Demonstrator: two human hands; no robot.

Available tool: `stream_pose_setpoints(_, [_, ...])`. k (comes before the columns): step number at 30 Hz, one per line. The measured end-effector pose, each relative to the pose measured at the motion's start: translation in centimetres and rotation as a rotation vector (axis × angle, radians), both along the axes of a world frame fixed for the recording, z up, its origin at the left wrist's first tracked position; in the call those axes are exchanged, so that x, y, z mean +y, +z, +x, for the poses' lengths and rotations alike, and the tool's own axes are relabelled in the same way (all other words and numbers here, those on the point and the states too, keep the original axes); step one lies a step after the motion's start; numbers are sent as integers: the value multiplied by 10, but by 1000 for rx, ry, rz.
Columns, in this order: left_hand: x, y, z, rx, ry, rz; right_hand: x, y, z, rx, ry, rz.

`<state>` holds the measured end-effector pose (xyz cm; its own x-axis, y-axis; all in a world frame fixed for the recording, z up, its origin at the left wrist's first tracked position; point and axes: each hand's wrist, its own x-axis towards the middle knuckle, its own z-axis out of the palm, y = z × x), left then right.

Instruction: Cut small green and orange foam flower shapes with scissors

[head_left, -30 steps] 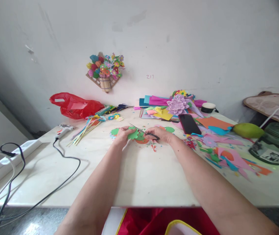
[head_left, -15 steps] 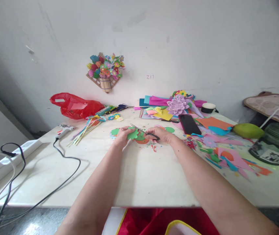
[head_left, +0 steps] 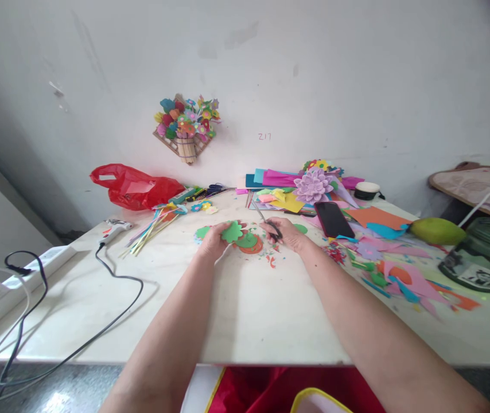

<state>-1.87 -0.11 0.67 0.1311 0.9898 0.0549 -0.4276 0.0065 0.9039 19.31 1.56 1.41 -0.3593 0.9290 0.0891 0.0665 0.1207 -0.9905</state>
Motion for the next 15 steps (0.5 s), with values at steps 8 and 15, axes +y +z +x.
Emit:
stream_pose_setpoints(8, [6, 6, -16, 131, 295, 70, 3, -1, -2, 41, -127, 6])
stream_pose_setpoints(15, [11, 10, -52, 426, 790, 129, 13, -10, -5, -30, -155, 66])
